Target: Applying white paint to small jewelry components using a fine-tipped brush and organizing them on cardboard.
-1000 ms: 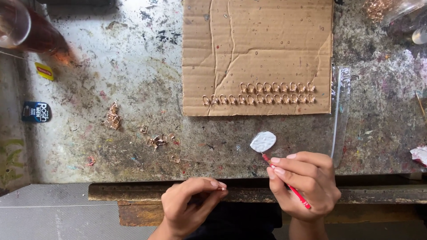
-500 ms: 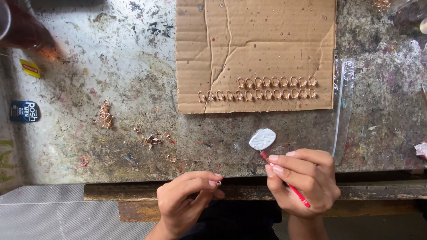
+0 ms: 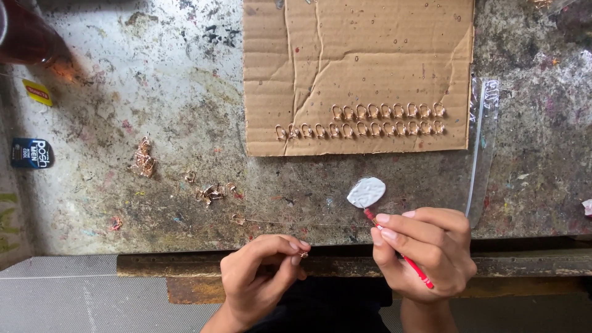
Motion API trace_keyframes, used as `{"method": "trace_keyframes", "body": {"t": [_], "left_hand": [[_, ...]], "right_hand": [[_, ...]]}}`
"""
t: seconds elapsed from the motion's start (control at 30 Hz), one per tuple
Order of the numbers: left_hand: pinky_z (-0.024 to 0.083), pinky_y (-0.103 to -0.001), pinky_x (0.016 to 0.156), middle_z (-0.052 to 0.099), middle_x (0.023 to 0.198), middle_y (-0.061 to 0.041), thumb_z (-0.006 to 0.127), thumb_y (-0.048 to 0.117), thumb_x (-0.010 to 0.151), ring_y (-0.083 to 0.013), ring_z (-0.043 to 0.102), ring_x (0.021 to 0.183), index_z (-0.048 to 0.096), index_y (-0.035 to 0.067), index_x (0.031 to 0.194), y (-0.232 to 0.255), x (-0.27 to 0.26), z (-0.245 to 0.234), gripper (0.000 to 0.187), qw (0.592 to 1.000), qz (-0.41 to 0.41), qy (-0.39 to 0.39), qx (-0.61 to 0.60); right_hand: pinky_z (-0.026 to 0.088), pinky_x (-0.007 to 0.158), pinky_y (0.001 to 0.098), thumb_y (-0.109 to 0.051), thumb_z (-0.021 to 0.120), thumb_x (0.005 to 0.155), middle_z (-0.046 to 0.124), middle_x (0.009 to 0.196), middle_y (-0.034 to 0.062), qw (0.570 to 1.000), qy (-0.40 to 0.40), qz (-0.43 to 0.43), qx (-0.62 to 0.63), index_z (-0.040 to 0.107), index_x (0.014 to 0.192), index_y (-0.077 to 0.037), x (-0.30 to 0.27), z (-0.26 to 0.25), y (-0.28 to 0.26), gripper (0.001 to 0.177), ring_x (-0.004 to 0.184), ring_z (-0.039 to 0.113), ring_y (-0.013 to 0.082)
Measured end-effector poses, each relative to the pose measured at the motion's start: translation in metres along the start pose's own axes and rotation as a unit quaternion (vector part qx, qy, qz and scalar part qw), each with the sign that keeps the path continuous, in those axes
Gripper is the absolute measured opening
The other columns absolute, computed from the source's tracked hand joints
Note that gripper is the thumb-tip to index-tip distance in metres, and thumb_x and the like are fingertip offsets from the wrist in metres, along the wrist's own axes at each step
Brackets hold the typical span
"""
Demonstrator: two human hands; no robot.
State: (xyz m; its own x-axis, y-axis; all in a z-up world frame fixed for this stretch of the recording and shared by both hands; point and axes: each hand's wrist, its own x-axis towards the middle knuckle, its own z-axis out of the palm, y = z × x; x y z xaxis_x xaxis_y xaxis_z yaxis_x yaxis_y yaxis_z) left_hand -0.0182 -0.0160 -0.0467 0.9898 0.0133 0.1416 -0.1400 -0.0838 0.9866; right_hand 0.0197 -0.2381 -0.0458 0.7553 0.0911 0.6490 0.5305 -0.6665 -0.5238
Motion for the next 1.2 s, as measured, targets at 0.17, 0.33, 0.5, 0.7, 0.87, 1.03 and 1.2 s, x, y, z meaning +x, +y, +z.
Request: {"method": "trace_keyframes", "body": {"t": [0.17, 0.33, 0.5, 0.7, 0.87, 1.03, 1.2], "left_hand": [[0.061, -0.015, 0.050, 0.075, 0.090, -0.019, 0.066, -0.005, 0.090, -0.0137, 0.076, 0.050, 0.063, -0.002, 0.093, -0.0003, 0.0003, 0.0007, 0.005, 1.000, 0.001, 0.005, 0.002], [0.059, -0.015, 0.046, 0.075, 0.089, -0.019, 0.066, -0.003, 0.091, -0.0131, 0.074, 0.047, 0.063, -0.002, 0.092, 0.0002, 0.0011, 0.0015, 0.003, 1.000, -0.002, 0.006, 0.011], [0.059, -0.015, 0.046, 0.075, 0.089, -0.019, 0.065, -0.005, 0.089, -0.0120, 0.071, 0.046, 0.062, -0.002, 0.093, 0.0001, 0.0028, 0.0012, 0.006, 1.000, 0.012, 0.002, 0.028], [0.058, -0.015, 0.045, 0.075, 0.089, -0.019, 0.065, -0.005, 0.090, -0.0129, 0.070, 0.046, 0.062, -0.002, 0.094, -0.0005, 0.0022, 0.0023, 0.005, 1.000, 0.008, 0.006, 0.012], [0.060, -0.015, 0.046, 0.075, 0.090, -0.020, 0.066, -0.006, 0.090, -0.0135, 0.071, 0.047, 0.062, -0.002, 0.094, -0.0017, 0.0011, 0.0027, 0.006, 1.000, 0.002, 0.007, 0.010], [0.060, -0.015, 0.046, 0.075, 0.089, -0.020, 0.065, -0.005, 0.091, -0.0138, 0.072, 0.048, 0.063, -0.003, 0.094, -0.0024, 0.0006, 0.0034, 0.005, 1.000, 0.001, 0.012, 0.014], [0.059, -0.015, 0.046, 0.076, 0.090, -0.019, 0.066, -0.006, 0.091, -0.0131, 0.072, 0.048, 0.062, -0.002, 0.096, -0.0040, -0.0013, 0.0044, 0.007, 1.000, -0.002, 0.020, 0.012]], "right_hand": [[0.052, 0.079, 0.0316, -0.012, 0.076, 0.091, 0.076, 0.090, 0.0006, 1.000, -0.006, -0.006, -0.005, 0.067, 0.090, -0.013, -0.0013, -0.0002, 0.0003, 0.009, 0.084, 0.060, 0.0210], [0.051, 0.079, 0.0309, -0.012, 0.076, 0.090, 0.076, 0.089, 0.0006, 1.000, -0.005, -0.011, -0.005, 0.067, 0.089, -0.014, -0.0025, -0.0002, 0.0020, 0.009, 0.084, 0.058, 0.0206], [0.051, 0.079, 0.0319, -0.012, 0.075, 0.091, 0.076, 0.090, 0.0002, 1.000, -0.005, -0.011, -0.010, 0.066, 0.090, -0.014, -0.0024, -0.0003, 0.0014, 0.009, 0.083, 0.058, 0.0203], [0.050, 0.079, 0.0324, -0.013, 0.074, 0.092, 0.076, 0.090, 0.0006, 1.000, -0.005, -0.001, -0.012, 0.065, 0.090, -0.014, -0.0016, 0.0002, -0.0009, 0.009, 0.083, 0.057, 0.0202], [0.049, 0.078, 0.0333, -0.013, 0.074, 0.093, 0.076, 0.091, 0.0016, 1.000, -0.016, -0.009, -0.012, 0.066, 0.091, -0.013, -0.0010, -0.0006, -0.0002, 0.008, 0.082, 0.058, 0.0208], [0.049, 0.076, 0.0319, -0.014, 0.073, 0.093, 0.076, 0.089, 0.0016, 1.000, -0.002, -0.017, -0.007, 0.065, 0.091, -0.013, -0.0003, 0.0009, 0.0007, 0.008, 0.081, 0.058, 0.0206], [0.050, 0.079, 0.0311, -0.016, 0.074, 0.092, 0.076, 0.090, 0.0017, 1.000, 0.010, -0.019, -0.004, 0.067, 0.092, -0.014, -0.0017, 0.0008, 0.0015, 0.008, 0.084, 0.059, 0.0178]]}}
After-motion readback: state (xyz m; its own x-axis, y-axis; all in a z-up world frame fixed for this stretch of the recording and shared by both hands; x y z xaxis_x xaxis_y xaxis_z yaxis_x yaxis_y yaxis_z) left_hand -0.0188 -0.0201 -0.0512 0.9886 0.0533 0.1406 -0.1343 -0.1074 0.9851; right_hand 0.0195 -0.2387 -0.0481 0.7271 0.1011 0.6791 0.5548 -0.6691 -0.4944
